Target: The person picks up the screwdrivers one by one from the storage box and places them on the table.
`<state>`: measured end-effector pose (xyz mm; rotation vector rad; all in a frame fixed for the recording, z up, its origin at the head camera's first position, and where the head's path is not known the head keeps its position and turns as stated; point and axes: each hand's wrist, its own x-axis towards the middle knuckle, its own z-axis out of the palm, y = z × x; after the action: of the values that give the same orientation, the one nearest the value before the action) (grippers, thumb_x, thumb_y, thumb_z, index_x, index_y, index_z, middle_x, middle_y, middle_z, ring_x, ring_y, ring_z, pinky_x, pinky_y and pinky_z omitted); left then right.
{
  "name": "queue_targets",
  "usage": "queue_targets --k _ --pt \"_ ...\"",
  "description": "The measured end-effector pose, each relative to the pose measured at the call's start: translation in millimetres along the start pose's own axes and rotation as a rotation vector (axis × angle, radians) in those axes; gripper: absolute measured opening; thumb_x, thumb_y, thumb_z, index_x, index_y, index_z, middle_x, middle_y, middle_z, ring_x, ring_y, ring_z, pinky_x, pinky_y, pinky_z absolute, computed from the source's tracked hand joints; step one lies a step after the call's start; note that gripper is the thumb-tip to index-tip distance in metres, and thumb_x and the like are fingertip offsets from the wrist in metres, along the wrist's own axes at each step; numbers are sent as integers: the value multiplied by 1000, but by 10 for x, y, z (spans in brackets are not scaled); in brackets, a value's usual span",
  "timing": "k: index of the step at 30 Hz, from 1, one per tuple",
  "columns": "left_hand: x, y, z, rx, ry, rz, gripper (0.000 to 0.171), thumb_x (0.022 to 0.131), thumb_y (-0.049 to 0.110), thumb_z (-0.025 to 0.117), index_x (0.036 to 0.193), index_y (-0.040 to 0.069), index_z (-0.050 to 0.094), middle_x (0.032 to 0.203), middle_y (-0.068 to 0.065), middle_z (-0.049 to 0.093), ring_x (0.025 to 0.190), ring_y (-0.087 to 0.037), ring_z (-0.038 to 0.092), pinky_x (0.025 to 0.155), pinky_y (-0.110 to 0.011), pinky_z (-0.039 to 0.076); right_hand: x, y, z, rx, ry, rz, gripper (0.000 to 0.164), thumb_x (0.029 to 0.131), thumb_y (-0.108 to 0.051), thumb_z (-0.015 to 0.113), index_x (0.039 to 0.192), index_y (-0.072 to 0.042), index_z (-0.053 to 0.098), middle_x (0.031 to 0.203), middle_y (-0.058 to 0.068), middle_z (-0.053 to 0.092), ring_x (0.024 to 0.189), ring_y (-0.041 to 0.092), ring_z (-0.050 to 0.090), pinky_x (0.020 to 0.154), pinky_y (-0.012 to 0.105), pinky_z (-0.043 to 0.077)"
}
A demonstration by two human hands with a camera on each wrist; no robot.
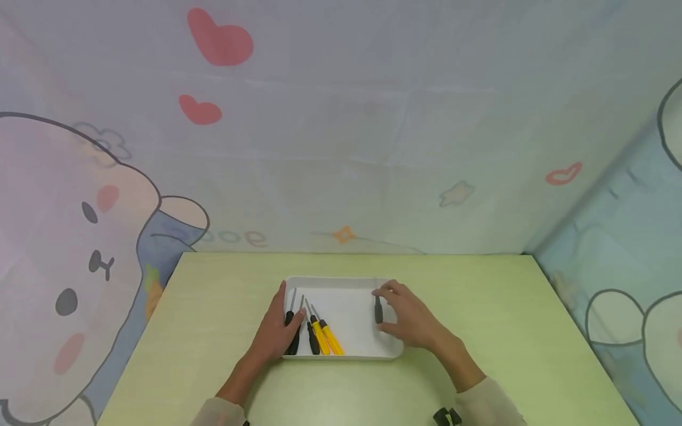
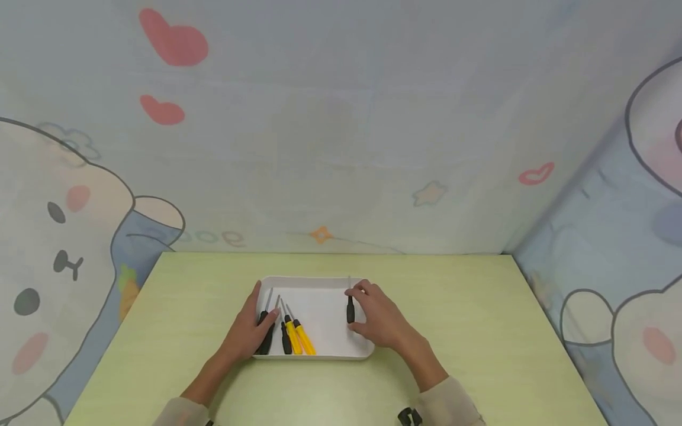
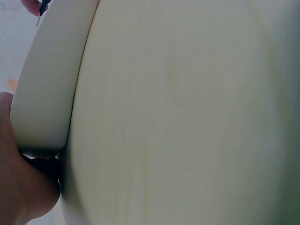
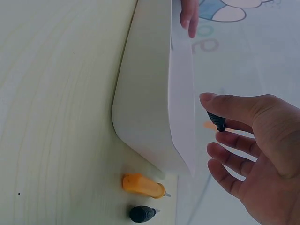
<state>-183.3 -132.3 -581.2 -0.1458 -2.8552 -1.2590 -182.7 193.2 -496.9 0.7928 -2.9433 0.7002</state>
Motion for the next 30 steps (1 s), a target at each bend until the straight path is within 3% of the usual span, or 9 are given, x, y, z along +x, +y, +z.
queue_targets --k 10,30 --pt "7 -8 -4 7 0 1 86 100 48 52 161 20 -3 165 -10 15 149 -30 20 118 -51 22 -10 14 -58 -8 10 22 62 77 -22 86 133 -8 61 128 2 53 114 19 52 96 37 49" --pt "3 11 3 4 3 -2 86 100 43 55 161 17 -1 165 -10 16 149 -30 21 118 -51 22 -80 131 -158 -3 28 30 62 79 -20 85 134 -7 60 128 4 53 102 18 55 87 36 52"
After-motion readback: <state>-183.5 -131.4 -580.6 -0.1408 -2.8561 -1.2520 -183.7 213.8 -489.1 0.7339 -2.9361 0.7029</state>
